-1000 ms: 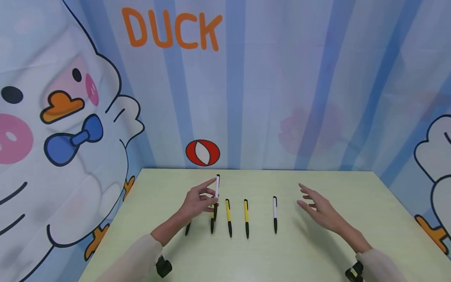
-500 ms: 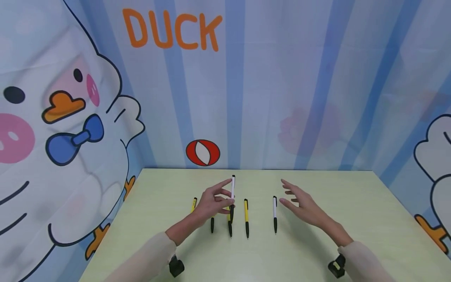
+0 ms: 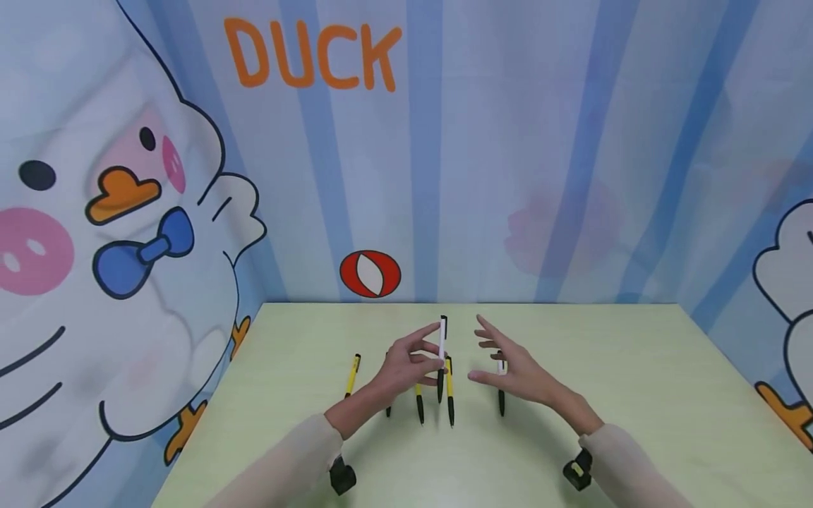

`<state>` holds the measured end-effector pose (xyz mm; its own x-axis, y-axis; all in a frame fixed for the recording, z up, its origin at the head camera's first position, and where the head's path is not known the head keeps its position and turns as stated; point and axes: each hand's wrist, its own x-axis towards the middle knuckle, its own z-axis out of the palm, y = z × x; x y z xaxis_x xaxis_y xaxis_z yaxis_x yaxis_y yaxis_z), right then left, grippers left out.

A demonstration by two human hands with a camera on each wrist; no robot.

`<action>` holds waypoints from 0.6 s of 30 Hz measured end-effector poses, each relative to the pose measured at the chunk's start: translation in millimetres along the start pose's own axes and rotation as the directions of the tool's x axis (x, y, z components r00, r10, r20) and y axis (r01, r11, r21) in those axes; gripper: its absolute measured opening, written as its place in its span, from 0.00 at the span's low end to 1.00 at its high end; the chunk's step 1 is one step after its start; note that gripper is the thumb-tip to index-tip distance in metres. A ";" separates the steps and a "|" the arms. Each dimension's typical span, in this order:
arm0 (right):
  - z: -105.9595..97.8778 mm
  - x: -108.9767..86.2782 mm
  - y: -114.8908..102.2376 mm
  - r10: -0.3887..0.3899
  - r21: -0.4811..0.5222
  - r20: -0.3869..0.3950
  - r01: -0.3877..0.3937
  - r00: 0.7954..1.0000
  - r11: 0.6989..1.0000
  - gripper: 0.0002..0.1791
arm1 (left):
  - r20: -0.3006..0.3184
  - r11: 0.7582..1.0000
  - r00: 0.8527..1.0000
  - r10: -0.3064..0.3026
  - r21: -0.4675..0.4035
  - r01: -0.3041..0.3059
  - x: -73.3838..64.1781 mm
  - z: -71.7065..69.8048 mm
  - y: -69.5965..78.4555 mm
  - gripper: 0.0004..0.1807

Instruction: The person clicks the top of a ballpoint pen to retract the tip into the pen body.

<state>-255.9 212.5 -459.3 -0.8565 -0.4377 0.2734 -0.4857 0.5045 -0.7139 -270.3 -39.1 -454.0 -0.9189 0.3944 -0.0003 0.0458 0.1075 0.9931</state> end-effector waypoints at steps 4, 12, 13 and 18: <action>7.2 5.9 -2.1 -0.042 0.040 0.027 0.040 0.999 0.998 0.61 | 0.009 1.000 1.000 0.013 -0.020 -0.013 0.6 3.9 -0.6 0.37; 14.7 10.3 -2.2 -0.070 0.082 0.059 0.065 0.996 0.994 0.66 | 0.043 0.998 0.999 0.027 -0.051 -0.025 -0.3 7.1 -4.4 0.37; 15.7 10.8 -2.2 -0.080 0.089 0.063 0.074 0.995 0.993 0.66 | 0.046 0.998 0.999 0.025 -0.053 -0.023 -0.5 7.5 -4.7 0.37; 19.2 11.9 -3.5 -0.101 0.114 0.072 0.093 0.992 0.989 0.68 | 0.077 0.998 0.997 0.023 -0.063 -0.019 -2.2 9.6 -4.2 0.38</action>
<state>-261.1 191.2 -465.9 -0.7883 -0.5386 0.2974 -0.5399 0.3737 -0.7542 -264.7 -31.7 -459.3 -0.8846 0.4661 0.0139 0.0380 0.0424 0.9984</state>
